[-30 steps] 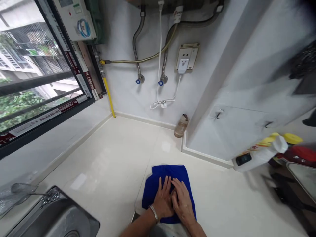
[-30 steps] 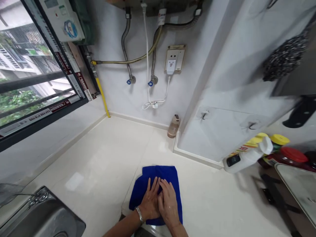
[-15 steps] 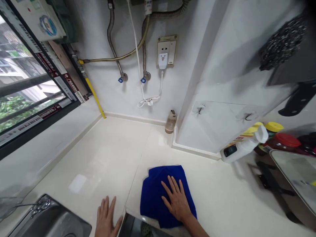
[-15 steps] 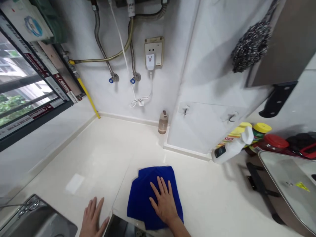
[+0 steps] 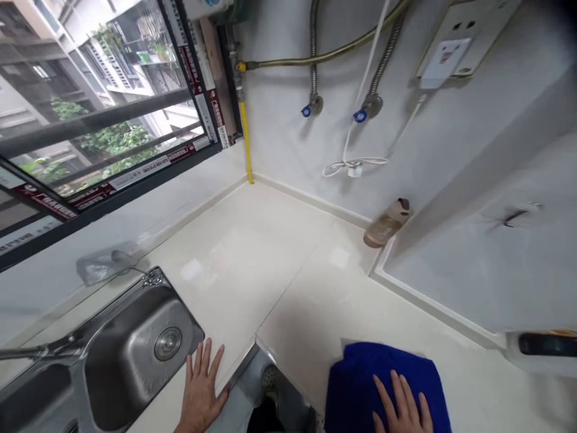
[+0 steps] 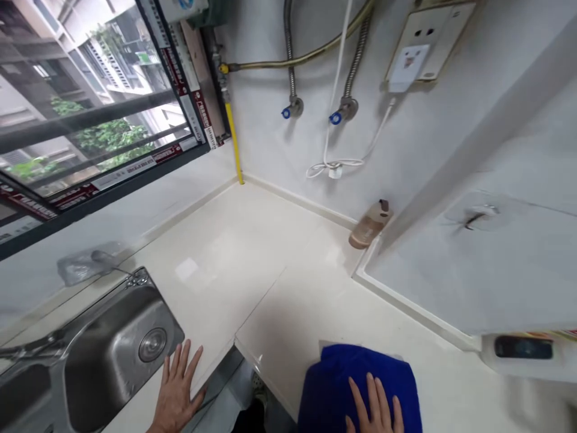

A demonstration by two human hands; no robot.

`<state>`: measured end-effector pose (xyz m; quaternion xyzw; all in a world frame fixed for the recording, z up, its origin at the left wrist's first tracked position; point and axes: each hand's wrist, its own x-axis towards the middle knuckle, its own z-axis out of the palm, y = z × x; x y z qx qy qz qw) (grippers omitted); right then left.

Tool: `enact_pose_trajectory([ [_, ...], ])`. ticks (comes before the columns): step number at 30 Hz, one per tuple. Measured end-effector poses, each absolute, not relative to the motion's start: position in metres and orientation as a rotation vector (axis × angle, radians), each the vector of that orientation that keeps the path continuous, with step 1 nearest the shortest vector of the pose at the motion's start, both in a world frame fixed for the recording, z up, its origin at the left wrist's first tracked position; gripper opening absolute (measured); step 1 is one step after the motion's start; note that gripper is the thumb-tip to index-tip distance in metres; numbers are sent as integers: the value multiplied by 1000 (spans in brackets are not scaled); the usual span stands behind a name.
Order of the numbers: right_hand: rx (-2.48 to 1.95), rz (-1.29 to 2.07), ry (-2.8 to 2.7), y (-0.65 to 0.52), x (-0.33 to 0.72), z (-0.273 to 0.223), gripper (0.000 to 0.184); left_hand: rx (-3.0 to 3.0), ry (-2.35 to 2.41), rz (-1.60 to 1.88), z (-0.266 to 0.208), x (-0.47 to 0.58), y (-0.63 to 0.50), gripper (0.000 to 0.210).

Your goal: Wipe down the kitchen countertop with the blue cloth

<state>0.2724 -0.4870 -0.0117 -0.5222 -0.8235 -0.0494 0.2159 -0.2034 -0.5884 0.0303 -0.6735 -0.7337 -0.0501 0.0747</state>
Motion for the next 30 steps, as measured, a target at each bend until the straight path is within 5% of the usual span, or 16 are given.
enact_pose_trajectory([
  [14,-1246,105,-2350,-346,12,0,57,-2034,-2449,-80,37,-192,-593,99],
  [19,-1062,288,-2493,-385,-70,13,77,-2010,-2600,-169,36,-189,-592,117],
  [30,-592,380,-2645,-431,-59,2,51,-2013,-2693,-278,36,-186,-592,116],
])
